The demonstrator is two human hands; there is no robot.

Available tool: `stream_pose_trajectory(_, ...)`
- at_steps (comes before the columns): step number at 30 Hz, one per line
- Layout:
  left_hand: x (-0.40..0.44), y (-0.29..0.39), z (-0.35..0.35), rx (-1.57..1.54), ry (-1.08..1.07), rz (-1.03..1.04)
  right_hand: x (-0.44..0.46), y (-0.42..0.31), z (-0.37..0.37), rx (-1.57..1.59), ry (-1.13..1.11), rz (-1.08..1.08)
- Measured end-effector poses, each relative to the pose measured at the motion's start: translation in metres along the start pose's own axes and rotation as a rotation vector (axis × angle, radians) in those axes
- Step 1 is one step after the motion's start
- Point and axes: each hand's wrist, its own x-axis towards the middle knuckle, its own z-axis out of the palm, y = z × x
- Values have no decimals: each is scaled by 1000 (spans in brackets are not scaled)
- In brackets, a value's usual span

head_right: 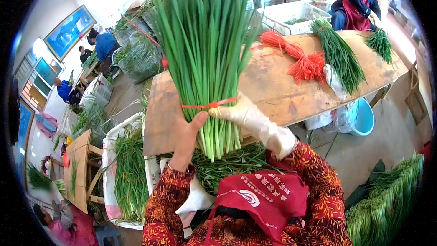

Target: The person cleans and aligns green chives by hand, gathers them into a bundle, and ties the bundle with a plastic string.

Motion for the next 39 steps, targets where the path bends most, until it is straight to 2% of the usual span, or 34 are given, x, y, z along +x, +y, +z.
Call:
stream_pose_trajectory(1,10,-9,1,-192,23,-128,9,-11,-8,-22,-32,-32)
stream_pose_trajectory(4,59,-13,0,164,-114,230,40,-31,-31,-73,-92,-239)
stream_pose_trajectory(5,73,-24,1,15,-128,202,48,-34,-41,-160,-90,-264)
stream_pose_trajectory(6,84,-30,2,69,-180,124,53,-33,-52,-246,-89,-286)
stream_pose_trajectory(8,95,-42,5,131,-278,-20,57,-22,-76,-453,-93,-130)
stream_pose_trajectory(11,92,-90,14,287,-413,-235,44,22,-93,-292,-43,15)
stream_pose_trajectory(13,72,-123,19,-113,-330,-363,30,65,-106,-214,37,116)
stream_pose_trajectory(16,71,-143,27,37,-262,-232,24,78,-110,-210,131,144)
stream_pose_trajectory(18,72,-151,19,194,-295,-254,25,62,-108,-147,111,114)
stream_pose_trajectory(19,74,-160,15,215,-304,-249,25,43,-105,-177,60,260)
stream_pose_trajectory(21,73,-171,11,247,-331,-200,21,53,-110,-60,80,318)
stream_pose_trajectory(23,71,-144,14,265,-360,-105,12,54,-105,126,123,370)
stream_pose_trajectory(24,70,-132,15,343,-430,-144,11,48,-100,-7,137,348)
stream_pose_trajectory(26,70,-114,15,447,-513,-209,10,54,-103,-34,100,366)
stream_pose_trajectory(27,71,-110,15,471,-528,-238,12,51,-102,-73,63,310)
stream_pose_trajectory(29,74,-116,18,399,-446,-276,14,42,-94,-50,88,355)
stream_pose_trajectory(32,79,-139,21,196,-432,-162,16,37,-87,-1,157,361)
stream_pose_trajectory(33,81,-137,27,230,-409,-38,16,38,-86,4,173,351)
stream_pose_trajectory(36,78,-124,37,263,-358,-40,22,44,-91,-101,152,278)
stream_pose_trajectory(37,78,-118,38,288,-362,92,25,47,-93,-163,146,232)
stream_pose_trajectory(38,79,-114,34,491,-409,228,27,51,-95,-226,139,191)
stream_pose_trajectory(39,78,-114,24,693,-451,363,27,50,-93,-140,113,192)
